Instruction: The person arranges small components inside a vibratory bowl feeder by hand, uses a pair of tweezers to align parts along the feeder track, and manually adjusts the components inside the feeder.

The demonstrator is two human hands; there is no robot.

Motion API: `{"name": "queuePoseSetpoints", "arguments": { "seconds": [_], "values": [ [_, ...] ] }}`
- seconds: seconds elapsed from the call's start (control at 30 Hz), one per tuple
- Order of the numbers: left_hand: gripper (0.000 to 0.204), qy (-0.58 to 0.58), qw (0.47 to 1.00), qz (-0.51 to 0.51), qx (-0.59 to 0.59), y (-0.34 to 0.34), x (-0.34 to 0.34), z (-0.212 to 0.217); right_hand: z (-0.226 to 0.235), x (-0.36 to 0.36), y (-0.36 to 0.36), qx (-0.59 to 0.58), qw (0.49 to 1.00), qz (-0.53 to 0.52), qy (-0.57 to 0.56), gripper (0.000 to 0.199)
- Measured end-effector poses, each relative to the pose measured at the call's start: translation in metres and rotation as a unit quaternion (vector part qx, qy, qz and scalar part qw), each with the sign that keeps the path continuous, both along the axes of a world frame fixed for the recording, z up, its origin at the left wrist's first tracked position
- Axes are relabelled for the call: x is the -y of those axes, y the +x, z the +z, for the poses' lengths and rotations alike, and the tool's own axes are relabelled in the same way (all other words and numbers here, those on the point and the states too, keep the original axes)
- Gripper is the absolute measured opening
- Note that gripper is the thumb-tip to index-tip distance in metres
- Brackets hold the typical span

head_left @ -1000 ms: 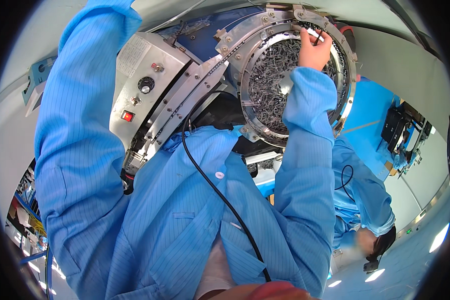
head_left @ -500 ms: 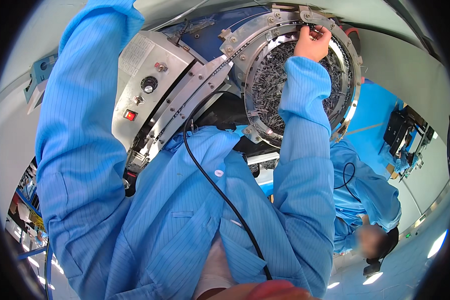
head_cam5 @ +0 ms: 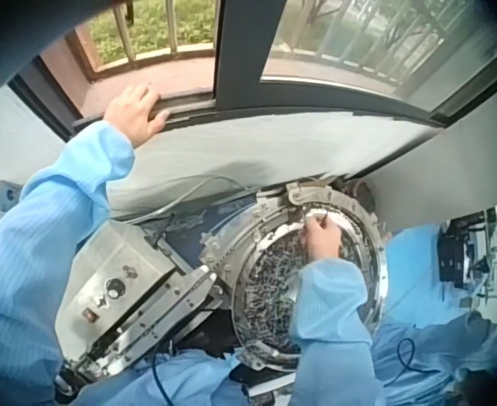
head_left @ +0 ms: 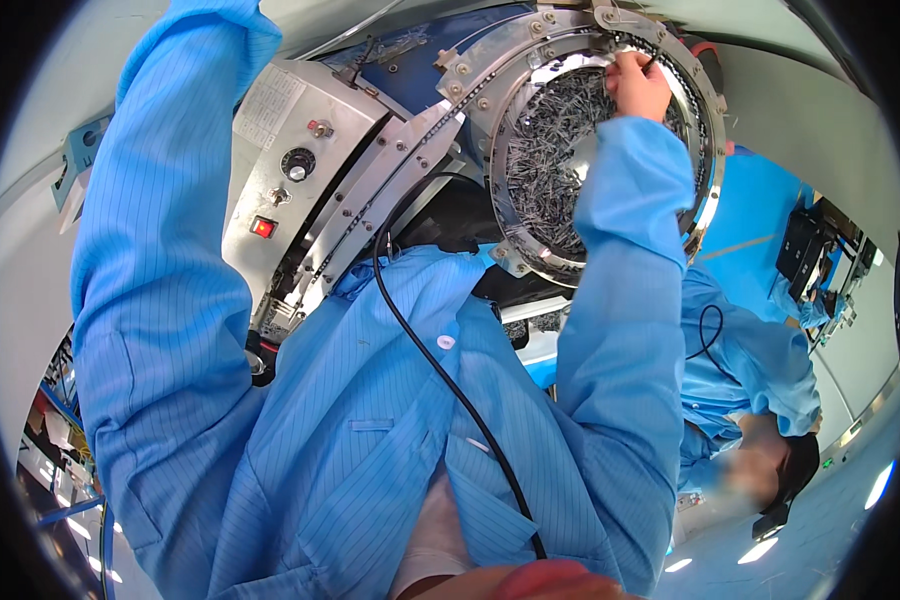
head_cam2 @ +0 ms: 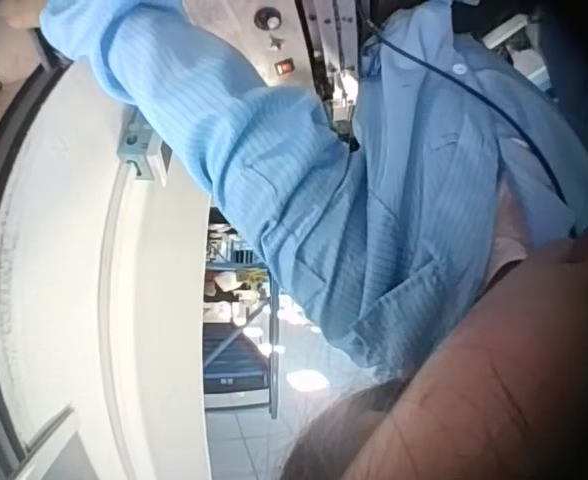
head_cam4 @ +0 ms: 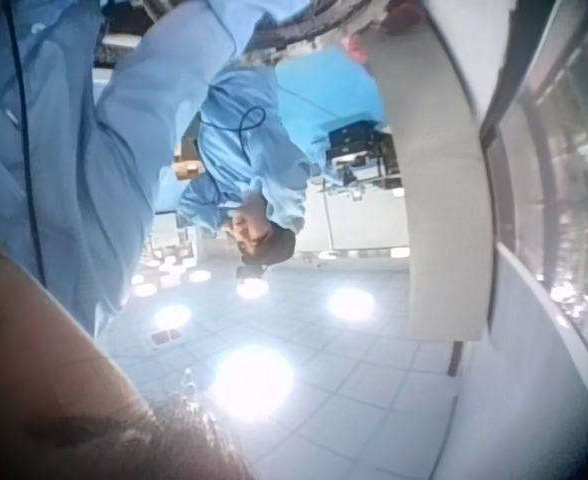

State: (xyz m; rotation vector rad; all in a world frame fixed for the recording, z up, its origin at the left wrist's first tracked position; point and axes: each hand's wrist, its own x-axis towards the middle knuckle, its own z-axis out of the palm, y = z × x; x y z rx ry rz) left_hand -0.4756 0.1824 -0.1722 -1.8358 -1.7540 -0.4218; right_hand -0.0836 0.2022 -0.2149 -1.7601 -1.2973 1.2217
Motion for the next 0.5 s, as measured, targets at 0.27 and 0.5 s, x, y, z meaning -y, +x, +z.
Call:
{"name": "queuePoseSetpoints", "arguments": {
  "seconds": [0.27,0.5],
  "values": [
    [0.034,-0.054,0.995,-0.006,0.086,-0.063,-0.041,-0.048,0.015,0.015,0.010,0.087,0.992,0.088,0.028,0.023],
    [0.033,-0.044,0.990,-0.068,0.120,-0.074,-0.060,-0.074,-0.032,-0.002,-0.034,0.030,0.980,-0.133,0.146,0.025]
  ]
}}
